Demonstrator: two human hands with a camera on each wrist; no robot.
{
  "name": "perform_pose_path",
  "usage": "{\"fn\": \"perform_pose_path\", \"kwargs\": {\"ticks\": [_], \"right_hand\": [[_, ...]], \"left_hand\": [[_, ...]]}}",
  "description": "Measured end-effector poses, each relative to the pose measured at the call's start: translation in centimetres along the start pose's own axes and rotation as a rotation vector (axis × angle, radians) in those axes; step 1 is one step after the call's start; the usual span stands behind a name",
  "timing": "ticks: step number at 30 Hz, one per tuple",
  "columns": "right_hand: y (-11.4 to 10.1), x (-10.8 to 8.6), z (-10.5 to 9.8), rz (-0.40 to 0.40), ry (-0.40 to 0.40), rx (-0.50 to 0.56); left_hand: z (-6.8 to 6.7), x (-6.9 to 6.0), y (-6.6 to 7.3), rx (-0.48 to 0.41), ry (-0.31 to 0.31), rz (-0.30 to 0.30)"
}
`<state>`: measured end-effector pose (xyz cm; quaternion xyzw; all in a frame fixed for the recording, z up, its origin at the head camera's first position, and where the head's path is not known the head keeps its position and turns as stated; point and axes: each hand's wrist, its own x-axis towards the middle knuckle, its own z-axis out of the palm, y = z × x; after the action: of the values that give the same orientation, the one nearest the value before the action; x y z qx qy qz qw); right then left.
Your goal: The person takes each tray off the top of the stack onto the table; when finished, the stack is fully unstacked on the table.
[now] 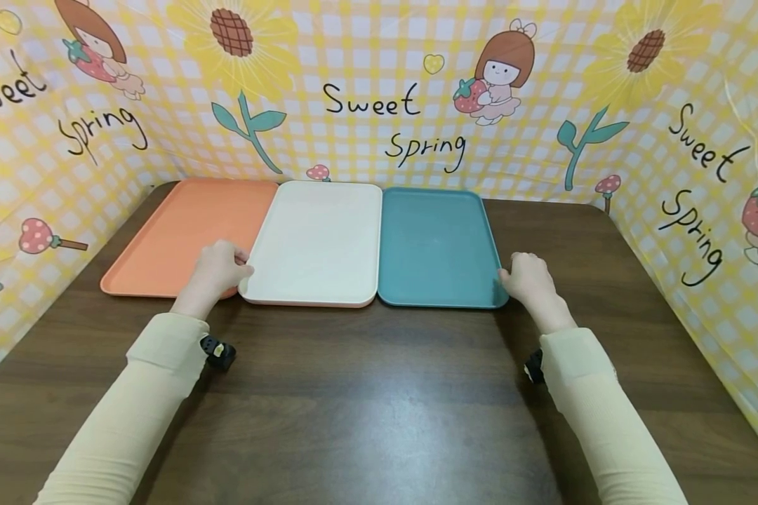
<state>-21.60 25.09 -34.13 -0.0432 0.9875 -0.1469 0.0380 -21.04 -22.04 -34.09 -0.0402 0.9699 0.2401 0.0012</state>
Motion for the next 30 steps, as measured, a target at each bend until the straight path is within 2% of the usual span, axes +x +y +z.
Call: {"fn": "perform_pose_path", "kwargs": {"ticks": [6,14,18,22,26,30], "right_hand": [[-0.6,-0.1,-0.2,0.058,-0.028,0.016],[-1.8,0.0,-0.4,0.101,-0.107,0.082],[-3.0,0.1,-0.2,0.068,-0.115,0.052],[-4.9,0.2,0.2,-0.011,-0.089,0.037],[-6.9,0.5,0.8,-0.070,-0.110,0.090],[-8.8,0.8,1.4,-0.065,-0.163,0.147]], "left_hand": [[0.0,-0.1,-0.1,0.013,0.010,0.015],[-0.3,-0.4,-0.2,-0.041,-0.019,0.014],[-0.3,-0.5,-0.1,-0.055,-0.035,-0.004],[-0.2,-0.4,-0.1,-0.051,-0.043,-0.013],[-0.2,-0.4,-0.2,-0.050,-0.047,-0.020],[-0.2,-0.3,-0.3,-0.048,-0.045,-0.014]]}}
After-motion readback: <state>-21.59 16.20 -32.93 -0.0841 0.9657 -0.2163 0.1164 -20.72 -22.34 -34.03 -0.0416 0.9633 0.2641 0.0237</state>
